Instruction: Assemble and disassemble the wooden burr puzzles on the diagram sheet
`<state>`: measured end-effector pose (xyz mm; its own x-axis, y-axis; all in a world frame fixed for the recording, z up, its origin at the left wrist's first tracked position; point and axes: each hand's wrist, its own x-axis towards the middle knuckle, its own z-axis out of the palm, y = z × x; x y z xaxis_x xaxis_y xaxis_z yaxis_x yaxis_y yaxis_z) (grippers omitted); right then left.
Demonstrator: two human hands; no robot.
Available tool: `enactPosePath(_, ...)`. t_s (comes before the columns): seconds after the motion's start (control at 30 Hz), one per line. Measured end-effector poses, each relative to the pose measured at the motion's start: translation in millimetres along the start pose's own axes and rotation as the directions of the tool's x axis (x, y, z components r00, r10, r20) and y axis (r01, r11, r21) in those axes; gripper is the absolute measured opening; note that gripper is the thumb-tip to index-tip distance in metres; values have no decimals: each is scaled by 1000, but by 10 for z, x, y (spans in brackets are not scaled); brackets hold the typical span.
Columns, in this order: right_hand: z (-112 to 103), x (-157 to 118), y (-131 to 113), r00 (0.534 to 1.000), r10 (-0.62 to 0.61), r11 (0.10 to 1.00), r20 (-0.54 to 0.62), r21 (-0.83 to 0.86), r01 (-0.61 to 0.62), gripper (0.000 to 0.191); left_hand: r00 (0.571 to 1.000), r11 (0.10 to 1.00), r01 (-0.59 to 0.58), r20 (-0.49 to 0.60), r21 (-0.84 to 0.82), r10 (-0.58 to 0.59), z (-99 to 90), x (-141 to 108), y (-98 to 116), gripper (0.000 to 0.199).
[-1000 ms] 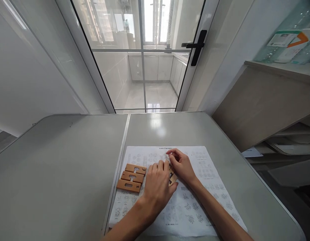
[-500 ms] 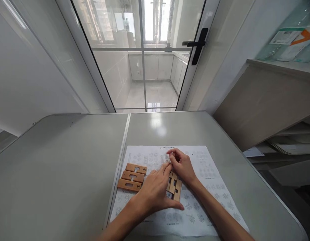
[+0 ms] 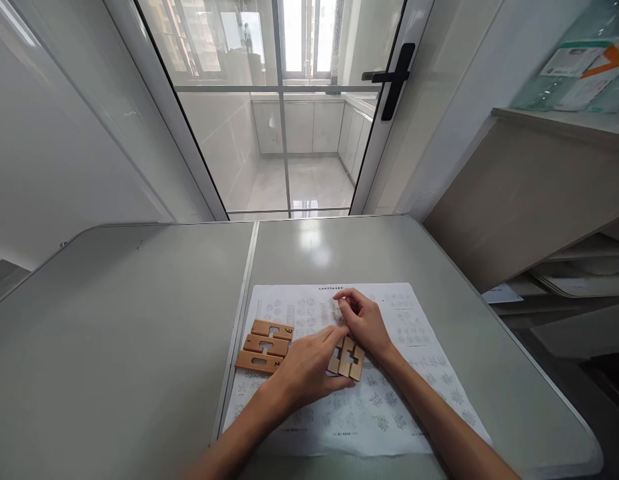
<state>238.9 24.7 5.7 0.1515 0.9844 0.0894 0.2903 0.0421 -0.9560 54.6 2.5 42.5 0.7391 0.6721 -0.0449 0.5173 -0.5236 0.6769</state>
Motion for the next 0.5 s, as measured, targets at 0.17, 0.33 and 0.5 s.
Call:
enactPosePath(0.17, -20, -14, -29, 1000, -4, 1000, 0, -8, 4, 24, 999, 999, 31, -31, -42, -32, 21, -1, -12, 77)
enactPosePath(0.33, -47, -18, -35, 1000, -29, 999, -12, -29, 29, 22, 999, 997, 24, -34, -77, -27, 15, -26, -58, 82)
enactPosePath(0.5, -101, -2, 57, 997, -70, 992, 8, -101, 71, 21, 1000, 996, 19, -2, -88, -19, -7, -52, -113, 83)
